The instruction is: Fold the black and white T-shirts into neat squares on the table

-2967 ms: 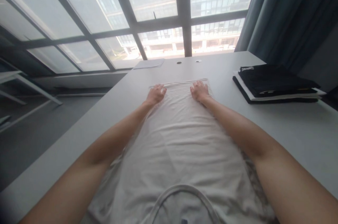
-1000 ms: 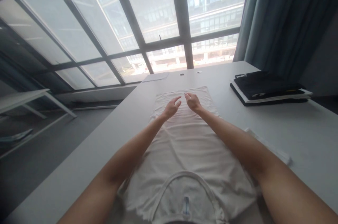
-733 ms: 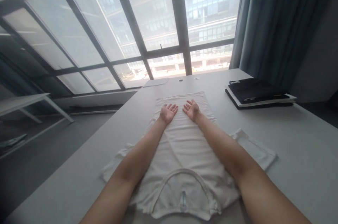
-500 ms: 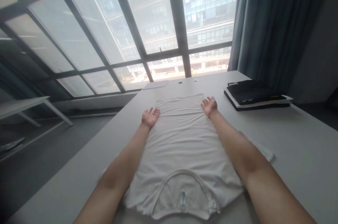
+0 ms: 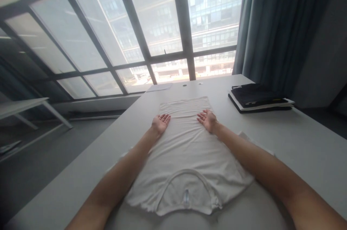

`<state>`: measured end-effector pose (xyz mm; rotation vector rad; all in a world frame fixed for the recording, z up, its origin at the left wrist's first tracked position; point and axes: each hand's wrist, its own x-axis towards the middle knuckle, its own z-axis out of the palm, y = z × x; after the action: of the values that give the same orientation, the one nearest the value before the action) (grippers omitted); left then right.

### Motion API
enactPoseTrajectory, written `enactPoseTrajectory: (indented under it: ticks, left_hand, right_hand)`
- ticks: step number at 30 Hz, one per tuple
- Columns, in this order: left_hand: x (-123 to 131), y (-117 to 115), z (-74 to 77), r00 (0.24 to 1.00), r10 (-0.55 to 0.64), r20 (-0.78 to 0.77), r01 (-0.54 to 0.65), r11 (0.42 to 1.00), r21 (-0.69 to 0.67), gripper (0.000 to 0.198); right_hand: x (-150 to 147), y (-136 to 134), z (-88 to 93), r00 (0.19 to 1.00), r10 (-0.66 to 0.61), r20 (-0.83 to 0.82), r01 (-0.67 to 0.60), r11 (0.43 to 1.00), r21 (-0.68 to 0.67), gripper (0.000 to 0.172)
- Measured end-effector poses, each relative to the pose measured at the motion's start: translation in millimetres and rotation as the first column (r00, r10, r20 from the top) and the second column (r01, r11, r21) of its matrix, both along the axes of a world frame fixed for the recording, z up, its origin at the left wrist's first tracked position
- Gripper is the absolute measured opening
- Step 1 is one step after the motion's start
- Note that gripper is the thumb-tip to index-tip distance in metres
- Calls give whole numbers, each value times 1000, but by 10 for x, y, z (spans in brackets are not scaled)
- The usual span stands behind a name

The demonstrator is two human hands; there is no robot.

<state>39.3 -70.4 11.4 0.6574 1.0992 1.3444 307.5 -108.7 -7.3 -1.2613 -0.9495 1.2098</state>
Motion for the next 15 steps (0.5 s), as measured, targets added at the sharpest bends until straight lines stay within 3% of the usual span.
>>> enactPoseTrajectory:
  ticks: [3, 5, 7, 8, 9, 11, 12, 13, 15]
  left_hand:
    - [-67, -19, 40, 990, 3, -138, 9, 996, 86, 25]
    - [0, -73, -6, 974, -39, -222, 73, 986, 149, 17]
    - [90, -145, -107, 884, -106, -455, 232, 945, 232, 17]
    - [124, -178, -163, 770, -116, -627, 339, 907, 248, 22]
    - [145, -205, -214, 593, -102, -799, 451, 864, 224, 30]
    - [149, -235, -279, 142, -25, -989, 599, 798, 66, 47]
    - [139, -240, -291, -36, 4, -999, 615, 788, -19, 53]
    - [126, -241, -291, -169, 25, -985, 615, 784, -86, 57]
    - [110, -239, -262, -301, 54, -952, 606, 781, -148, 61]
  right_hand:
    - [232, 140, 86, 971, -148, 190, 135, 988, 80, 50]
    - [203, 173, 83, 955, -159, 251, 129, 983, 132, 49]
    - [86, 145, 12, 913, -121, 389, 41, 978, 207, 46]
    - [22, 117, -42, 852, -79, 518, -51, 972, 231, 47]
    - [-34, 87, -99, 744, -30, 667, -162, 961, 224, 48]
    - [-103, 36, -196, 421, 55, 905, -351, 930, 106, 54]
    - [-116, 20, -225, 277, 84, 957, -395, 918, 34, 56]
    - [-118, 9, -235, 195, 101, 976, -408, 913, -13, 58]
    - [-108, -11, -202, 152, 74, 986, -394, 919, -8, 59]
